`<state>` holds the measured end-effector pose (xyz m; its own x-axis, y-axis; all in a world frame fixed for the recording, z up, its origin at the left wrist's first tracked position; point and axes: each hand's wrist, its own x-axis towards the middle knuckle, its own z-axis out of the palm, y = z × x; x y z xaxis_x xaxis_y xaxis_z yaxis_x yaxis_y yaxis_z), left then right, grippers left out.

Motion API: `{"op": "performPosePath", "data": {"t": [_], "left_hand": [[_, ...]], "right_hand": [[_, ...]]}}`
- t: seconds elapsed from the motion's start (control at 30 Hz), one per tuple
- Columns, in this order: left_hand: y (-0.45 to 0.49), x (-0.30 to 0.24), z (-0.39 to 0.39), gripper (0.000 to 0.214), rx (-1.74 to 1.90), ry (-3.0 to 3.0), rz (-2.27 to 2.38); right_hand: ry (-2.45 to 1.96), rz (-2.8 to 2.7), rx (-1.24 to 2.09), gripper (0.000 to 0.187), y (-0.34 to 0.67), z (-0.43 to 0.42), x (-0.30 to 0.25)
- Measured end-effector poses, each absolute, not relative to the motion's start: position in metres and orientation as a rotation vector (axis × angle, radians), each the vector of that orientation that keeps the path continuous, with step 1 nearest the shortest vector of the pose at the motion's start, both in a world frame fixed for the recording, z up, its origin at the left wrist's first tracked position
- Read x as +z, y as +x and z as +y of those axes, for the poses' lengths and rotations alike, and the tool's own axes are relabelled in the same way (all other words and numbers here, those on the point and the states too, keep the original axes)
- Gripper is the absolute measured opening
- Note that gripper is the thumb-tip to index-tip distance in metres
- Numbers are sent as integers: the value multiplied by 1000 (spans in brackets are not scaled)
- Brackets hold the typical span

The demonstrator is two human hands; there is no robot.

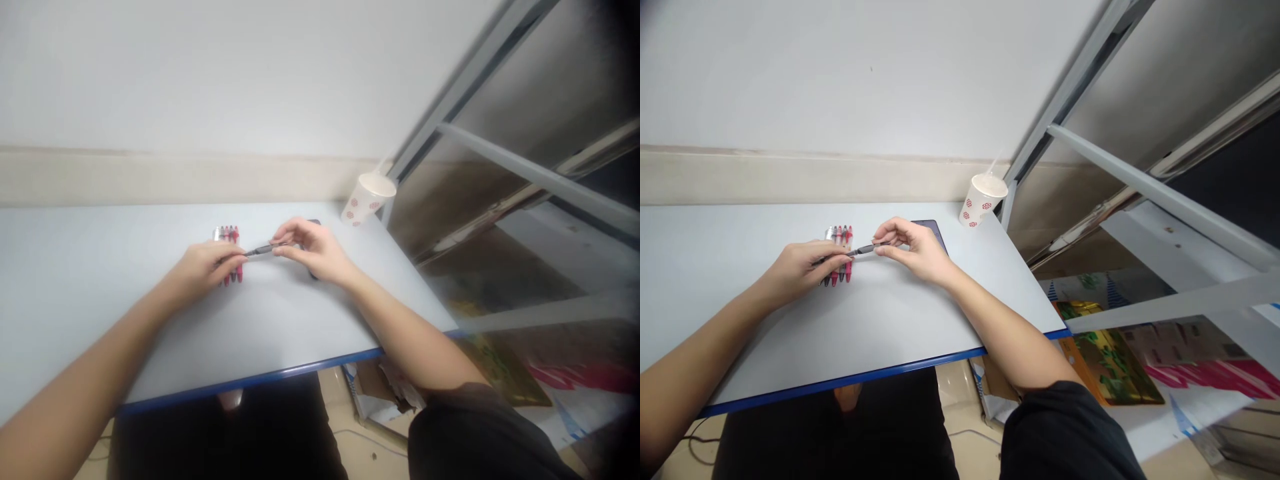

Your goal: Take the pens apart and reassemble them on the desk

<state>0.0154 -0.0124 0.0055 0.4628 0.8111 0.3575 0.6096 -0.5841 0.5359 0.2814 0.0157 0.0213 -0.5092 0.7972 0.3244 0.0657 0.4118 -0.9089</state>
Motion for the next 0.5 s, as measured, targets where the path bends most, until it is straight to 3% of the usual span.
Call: {"op": "performPosePath", "data": {"t": [0.37, 0.43, 0.5], "left_hand": [[12, 9, -13, 31, 904, 2613, 1198], [11, 8, -12, 32, 870, 2611, 1169], [11, 8, -12, 34, 847, 2598, 1158]], "right_hand": [[-998, -2168, 923, 30, 271, 0, 19], [-1051, -2204, 976, 45, 270, 0, 19], [-1050, -2218, 970, 39, 270, -1, 20]]}}
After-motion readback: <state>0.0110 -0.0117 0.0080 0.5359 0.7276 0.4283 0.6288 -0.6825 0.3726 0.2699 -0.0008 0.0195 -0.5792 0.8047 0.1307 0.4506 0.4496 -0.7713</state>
